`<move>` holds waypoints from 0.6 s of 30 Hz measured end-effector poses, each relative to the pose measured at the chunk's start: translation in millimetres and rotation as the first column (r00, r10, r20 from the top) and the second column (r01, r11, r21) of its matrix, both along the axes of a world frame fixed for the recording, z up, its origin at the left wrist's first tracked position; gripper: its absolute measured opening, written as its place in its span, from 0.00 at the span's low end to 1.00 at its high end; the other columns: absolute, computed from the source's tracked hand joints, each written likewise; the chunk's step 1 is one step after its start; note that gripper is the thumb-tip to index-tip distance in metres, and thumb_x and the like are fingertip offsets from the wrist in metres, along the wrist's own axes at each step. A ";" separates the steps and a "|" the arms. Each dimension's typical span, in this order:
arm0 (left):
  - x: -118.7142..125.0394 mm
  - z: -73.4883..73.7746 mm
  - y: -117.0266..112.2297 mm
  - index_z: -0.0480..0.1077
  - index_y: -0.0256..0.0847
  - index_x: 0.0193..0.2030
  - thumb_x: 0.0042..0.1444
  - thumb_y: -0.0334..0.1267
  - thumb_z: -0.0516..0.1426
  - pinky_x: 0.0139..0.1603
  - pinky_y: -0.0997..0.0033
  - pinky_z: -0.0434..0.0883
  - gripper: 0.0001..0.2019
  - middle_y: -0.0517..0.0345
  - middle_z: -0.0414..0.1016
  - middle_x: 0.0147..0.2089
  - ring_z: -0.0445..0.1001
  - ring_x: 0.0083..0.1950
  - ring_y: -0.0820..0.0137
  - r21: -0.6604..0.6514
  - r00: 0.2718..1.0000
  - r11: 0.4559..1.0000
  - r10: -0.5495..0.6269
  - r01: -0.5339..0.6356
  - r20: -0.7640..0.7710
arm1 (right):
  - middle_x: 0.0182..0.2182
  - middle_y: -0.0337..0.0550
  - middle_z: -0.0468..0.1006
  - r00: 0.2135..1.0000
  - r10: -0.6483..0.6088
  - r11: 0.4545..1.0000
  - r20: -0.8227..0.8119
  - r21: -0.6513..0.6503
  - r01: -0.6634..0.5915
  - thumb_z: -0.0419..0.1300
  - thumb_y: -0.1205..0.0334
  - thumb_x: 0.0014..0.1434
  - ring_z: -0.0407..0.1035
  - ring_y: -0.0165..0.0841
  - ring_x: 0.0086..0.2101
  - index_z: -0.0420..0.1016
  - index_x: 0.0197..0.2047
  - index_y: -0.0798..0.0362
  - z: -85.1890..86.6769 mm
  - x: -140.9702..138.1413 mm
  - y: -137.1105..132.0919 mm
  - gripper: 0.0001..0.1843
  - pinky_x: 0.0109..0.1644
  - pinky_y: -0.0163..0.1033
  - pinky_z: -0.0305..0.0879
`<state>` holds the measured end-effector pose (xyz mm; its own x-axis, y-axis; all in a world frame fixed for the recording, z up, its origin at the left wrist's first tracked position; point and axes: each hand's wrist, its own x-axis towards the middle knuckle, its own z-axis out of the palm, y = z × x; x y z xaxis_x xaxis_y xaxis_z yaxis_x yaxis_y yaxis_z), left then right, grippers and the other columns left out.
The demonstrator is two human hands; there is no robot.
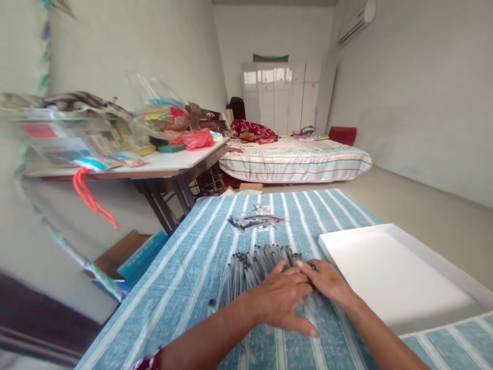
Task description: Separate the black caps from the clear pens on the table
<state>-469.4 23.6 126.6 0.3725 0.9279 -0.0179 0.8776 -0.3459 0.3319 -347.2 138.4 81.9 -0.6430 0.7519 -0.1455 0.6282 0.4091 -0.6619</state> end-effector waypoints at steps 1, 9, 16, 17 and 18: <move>-5.5 0.2 -12.4 0.61 0.48 0.55 0.48 0.56 0.53 0.61 0.47 0.43 0.28 0.52 0.62 0.59 0.55 0.61 0.57 0.037 0.998 0.998 0.056 -0.058 0.033 | 0.31 0.52 0.78 1.000 -0.014 1.000 0.020 -0.003 0.014 0.41 0.36 0.53 0.71 0.42 0.37 0.74 0.37 0.58 -4.1 -7.4 -0.2 0.35 0.38 0.39 0.63; -63.0 -55.6 -104.1 0.58 0.35 0.58 0.47 0.59 0.49 0.59 0.50 0.53 0.36 0.39 0.56 0.62 0.49 0.64 0.51 0.139 0.454 0.443 0.889 -0.886 0.061 | 0.40 0.56 0.76 0.995 -0.071 0.996 0.070 0.060 0.067 0.43 0.34 0.50 0.69 0.46 0.44 0.68 0.48 0.60 -12.3 -20.8 -18.2 0.39 0.43 0.43 0.62; -60.9 -78.4 -102.9 0.52 0.36 0.61 0.50 0.55 0.49 0.62 0.55 0.50 0.35 0.44 0.55 0.63 0.50 0.64 0.56 0.057 0.418 0.423 0.852 -0.905 0.316 | 0.43 0.56 0.74 0.995 -0.102 0.994 0.000 0.032 0.102 0.48 0.41 0.52 0.66 0.46 0.47 0.64 0.53 0.61 -8.3 -39.9 -47.8 0.35 0.45 0.43 0.62; -62.7 -76.7 -98.6 0.52 0.35 0.61 0.51 0.55 0.49 0.62 0.56 0.50 0.35 0.44 0.54 0.63 0.50 0.64 0.57 0.012 0.401 0.428 0.836 -0.904 0.374 | 0.44 0.56 0.74 0.995 -0.097 0.995 -0.026 0.014 0.097 0.49 0.42 0.51 0.67 0.45 0.47 0.64 0.53 0.60 -7.9 -42.9 -52.2 0.35 0.46 0.43 0.62; -65.8 -74.2 -94.4 0.51 0.34 0.61 0.51 0.54 0.49 0.62 0.58 0.50 0.35 0.45 0.53 0.64 0.49 0.64 0.58 -0.040 0.383 0.440 0.818 -0.897 0.429 | 0.44 0.54 0.74 0.994 -0.087 0.996 -0.062 -0.008 0.086 0.50 0.43 0.52 0.67 0.44 0.47 0.64 0.53 0.60 -7.7 -46.0 -57.0 0.33 0.46 0.42 0.62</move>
